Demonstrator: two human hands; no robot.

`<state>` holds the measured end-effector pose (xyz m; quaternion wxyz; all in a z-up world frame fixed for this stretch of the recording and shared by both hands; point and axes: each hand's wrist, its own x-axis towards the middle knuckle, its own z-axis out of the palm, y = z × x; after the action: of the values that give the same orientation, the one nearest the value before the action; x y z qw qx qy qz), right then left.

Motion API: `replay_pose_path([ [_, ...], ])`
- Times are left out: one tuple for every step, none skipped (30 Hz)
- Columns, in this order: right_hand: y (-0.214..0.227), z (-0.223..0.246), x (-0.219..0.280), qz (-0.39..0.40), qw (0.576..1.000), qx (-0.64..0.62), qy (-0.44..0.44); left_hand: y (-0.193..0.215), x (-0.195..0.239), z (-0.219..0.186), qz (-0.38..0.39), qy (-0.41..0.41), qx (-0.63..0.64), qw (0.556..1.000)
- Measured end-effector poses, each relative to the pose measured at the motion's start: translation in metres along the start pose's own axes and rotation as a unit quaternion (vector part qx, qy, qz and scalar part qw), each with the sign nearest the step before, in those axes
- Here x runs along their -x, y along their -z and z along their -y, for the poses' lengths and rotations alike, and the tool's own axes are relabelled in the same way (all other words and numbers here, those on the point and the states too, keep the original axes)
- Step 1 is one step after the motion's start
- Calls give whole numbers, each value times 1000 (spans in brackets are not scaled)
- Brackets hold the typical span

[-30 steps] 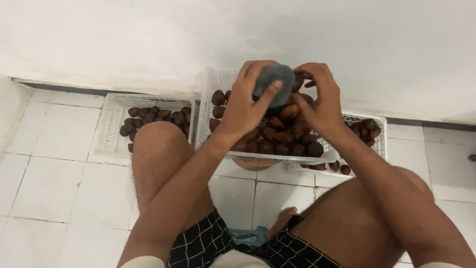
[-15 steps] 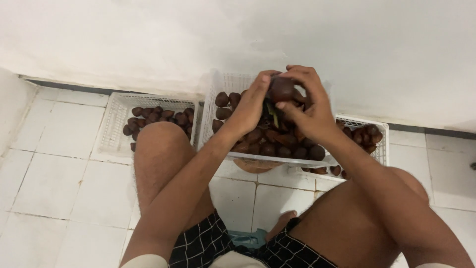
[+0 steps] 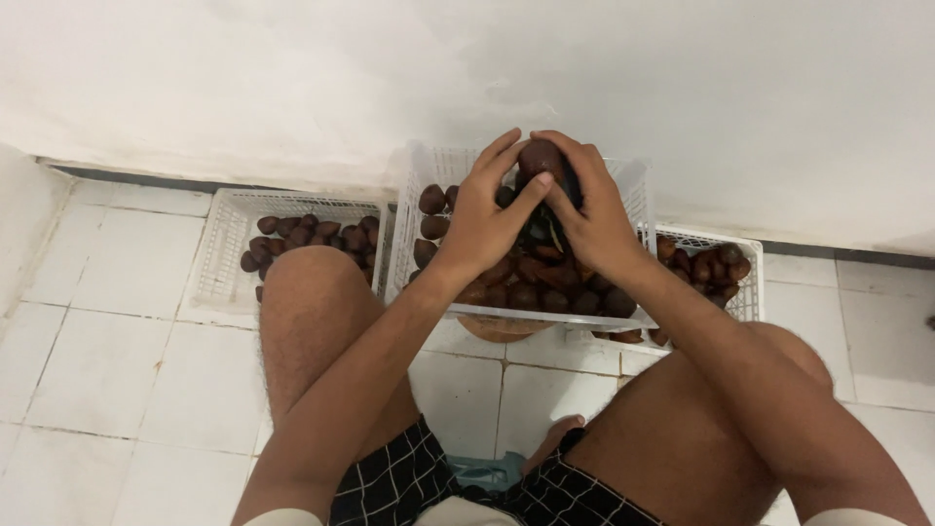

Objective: The person sits on a tiled floor and repeatedly rubs brown nut-like objects with a grey cloth, handling them one at a time from a white plastic crate. The person transfers some rubbed items into a second crate to the left.

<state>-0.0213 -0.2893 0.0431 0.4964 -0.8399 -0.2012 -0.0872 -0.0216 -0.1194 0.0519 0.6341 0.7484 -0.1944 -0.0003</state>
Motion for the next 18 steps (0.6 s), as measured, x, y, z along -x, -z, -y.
replay_pose_path([
  [1,1,-1,1,1000,0,0,-1,-2,7,-1,0,0,1000],
  [3,1,-2,11,1000,10,-4,-1,-5,13,-8,6,19,1000],
  [4,2,-3,22,1000,19,-8,-1,-7,19,-15,11,37,999],
  [6,6,-3,23,1000,19,-7,1,-9,21,-16,11,37,999],
  [9,9,-2,37,999,5,-13,4,-10,22,-15,17,38,999],
  [12,13,-2,50,999,-9,-18,6,-13,24,-12,22,40,999],
  [14,10,-1,49,999,-9,-17,8,-13,23,-12,21,39,999],
  [15,7,-1,67,996,-59,-22,10,-13,22,-26,31,44,998],
  [17,3,0,85,990,-109,-28,12,-14,21,-39,41,48,997],
  [16,-4,-2,85,990,-109,-27,11,-13,20,-40,40,48,997],
  [15,-11,-4,36,993,-115,-12,11,-11,20,-44,21,62,997],
  [14,-18,-5,-14,992,-122,2,10,-10,19,-48,2,75,996],
  [14,-20,-6,-14,992,-122,3,11,-10,18,-49,2,75,996],
  [15,-23,-6,-46,990,-134,-2,12,-10,18,-57,4,68,996],
  [15,-26,-6,-78,986,-146,-6,12,-11,18,-66,7,62,996],
  [16,-28,-6,-78,986,-145,-6,12,-11,19,-66,7,62,996],
  [16,-30,-6,-81,985,-152,-13,12,-11,20,-64,0,86,994],
  [17,-32,-6,-85,983,-159,-19,12,-11,21,-62,-6,109,992],
])
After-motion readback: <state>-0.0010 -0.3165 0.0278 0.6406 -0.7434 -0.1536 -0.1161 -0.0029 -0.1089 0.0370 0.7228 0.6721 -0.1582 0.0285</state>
